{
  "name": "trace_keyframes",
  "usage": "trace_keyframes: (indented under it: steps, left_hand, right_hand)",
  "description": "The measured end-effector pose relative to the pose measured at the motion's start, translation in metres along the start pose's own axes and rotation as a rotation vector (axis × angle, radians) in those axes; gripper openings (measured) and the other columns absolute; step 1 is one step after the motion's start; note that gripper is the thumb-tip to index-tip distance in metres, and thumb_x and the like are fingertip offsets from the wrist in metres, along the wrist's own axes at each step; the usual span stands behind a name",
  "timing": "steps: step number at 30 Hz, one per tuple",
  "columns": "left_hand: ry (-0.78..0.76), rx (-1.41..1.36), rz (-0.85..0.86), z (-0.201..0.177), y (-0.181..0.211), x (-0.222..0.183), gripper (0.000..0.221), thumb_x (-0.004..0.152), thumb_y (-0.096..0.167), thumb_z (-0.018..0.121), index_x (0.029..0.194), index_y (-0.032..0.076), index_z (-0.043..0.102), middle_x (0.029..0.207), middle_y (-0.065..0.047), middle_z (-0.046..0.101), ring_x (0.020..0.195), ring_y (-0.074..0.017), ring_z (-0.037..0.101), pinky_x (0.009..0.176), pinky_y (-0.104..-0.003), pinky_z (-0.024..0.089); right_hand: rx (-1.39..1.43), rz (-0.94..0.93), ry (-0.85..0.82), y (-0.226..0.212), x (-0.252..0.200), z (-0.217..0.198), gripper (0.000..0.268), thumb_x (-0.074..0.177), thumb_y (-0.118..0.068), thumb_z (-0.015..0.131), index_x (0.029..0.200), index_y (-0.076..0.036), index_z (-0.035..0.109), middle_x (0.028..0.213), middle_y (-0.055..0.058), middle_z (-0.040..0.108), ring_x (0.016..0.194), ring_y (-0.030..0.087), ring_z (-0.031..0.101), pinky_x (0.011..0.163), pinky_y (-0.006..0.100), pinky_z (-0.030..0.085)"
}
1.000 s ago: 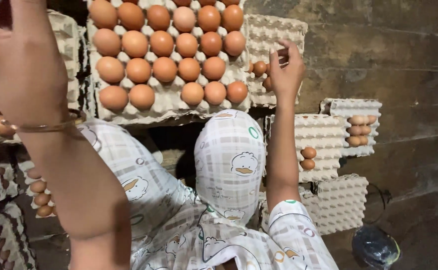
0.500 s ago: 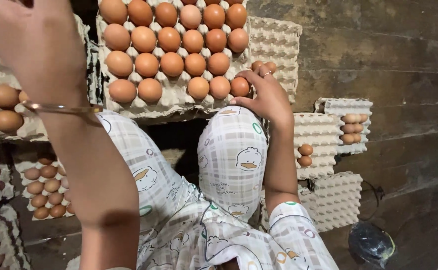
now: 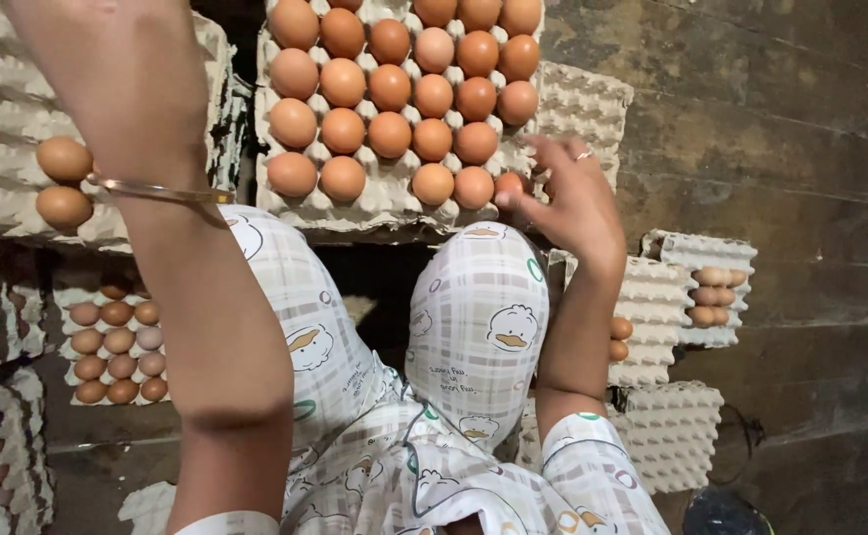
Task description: Sorting and placing eggs into cardboard egg trays on the floor.
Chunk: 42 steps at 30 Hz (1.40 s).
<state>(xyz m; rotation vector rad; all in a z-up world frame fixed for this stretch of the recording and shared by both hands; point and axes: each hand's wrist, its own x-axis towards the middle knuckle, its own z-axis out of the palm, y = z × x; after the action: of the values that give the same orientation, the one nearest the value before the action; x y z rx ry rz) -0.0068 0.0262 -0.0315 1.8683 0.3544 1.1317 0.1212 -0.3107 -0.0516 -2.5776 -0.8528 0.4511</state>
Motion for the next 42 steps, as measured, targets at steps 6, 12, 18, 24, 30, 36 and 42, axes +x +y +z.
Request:
trace_keyframes:
  steps: [6,12,18,24,30,36,42]
  left_hand:
    - [0.009,0.023,0.004,-0.001,0.005,0.003,0.017,0.109,0.004,0.062,0.106,-0.011,0.055,0.095,-0.014,0.055,0.079,-0.0181,0.043,0.071,-0.03,0.044]
    - [0.004,0.034,0.022,0.007,0.011,0.009,0.019,0.108,0.007,0.063,0.106,-0.01,0.053,0.095,-0.013,0.053,0.077,-0.0176,0.043,0.069,-0.03,0.044]
    - [-0.021,-0.108,0.021,0.015,0.025,0.027,0.015,0.108,0.004,0.061,0.112,-0.006,0.05,0.1,-0.015,0.056,0.084,-0.0196,0.049,0.075,-0.031,0.047]
    - [-0.047,-0.287,-0.078,0.016,0.03,0.03,0.018,0.106,-0.003,0.057,0.121,-0.001,0.048,0.11,-0.016,0.061,0.098,-0.0209,0.06,0.087,-0.031,0.051]
    - [-0.059,-0.271,-0.105,0.012,0.031,0.031,0.02,0.105,-0.004,0.055,0.124,0.0,0.049,0.111,-0.015,0.061,0.097,-0.0196,0.057,0.088,-0.03,0.05]
    - [-0.128,-0.238,-0.045,0.018,0.038,0.032,0.02,0.106,-0.006,0.053,0.125,-0.001,0.048,0.115,-0.015,0.06,0.099,-0.0213,0.059,0.089,-0.031,0.05]
    - [-0.186,-0.188,-0.014,0.016,0.039,0.031,0.021,0.104,-0.011,0.052,0.122,0.0,0.048,0.117,-0.015,0.059,0.102,-0.0232,0.058,0.093,-0.033,0.048]
  right_hand:
    - [0.023,-0.369,0.273,-0.057,0.055,-0.01,0.032,0.082,-0.013,0.081,0.106,-0.003,0.063,0.091,0.01,0.061,0.078,0.025,0.055,0.068,0.037,0.046]
    - [-0.172,-0.455,0.351,-0.071,0.174,0.032,0.024,0.084,-0.028,0.077,0.085,-0.007,0.064,0.069,0.006,0.062,0.053,0.026,0.056,0.045,0.041,0.043]
    - [-0.014,-0.336,0.137,-0.102,0.251,0.071,0.026,0.085,-0.038,0.07,0.084,-0.013,0.073,0.061,0.001,0.068,0.042,0.014,0.058,0.036,0.033,0.046]
    - [-0.024,-0.617,0.213,-0.097,0.296,0.111,0.026,0.077,-0.031,0.079,0.089,-0.011,0.069,0.072,0.004,0.069,0.051,0.023,0.059,0.047,0.038,0.049]
    - [0.473,-0.398,-0.013,-0.099,0.269,0.074,0.035,0.082,-0.043,0.069,0.09,-0.009,0.072,0.076,0.0,0.071,0.059,0.01,0.064,0.052,0.026,0.054]
    - [1.432,-0.191,-0.25,-0.106,0.219,0.015,0.032,0.079,-0.031,0.07,0.088,0.0,0.065,0.079,0.014,0.062,0.067,0.021,0.058,0.069,0.036,0.053]
    - [1.709,-0.449,-0.404,-0.084,0.163,-0.021,0.032,0.09,-0.035,0.065,0.099,-0.005,0.058,0.088,0.007,0.055,0.063,0.016,0.045,0.062,0.031,0.038]
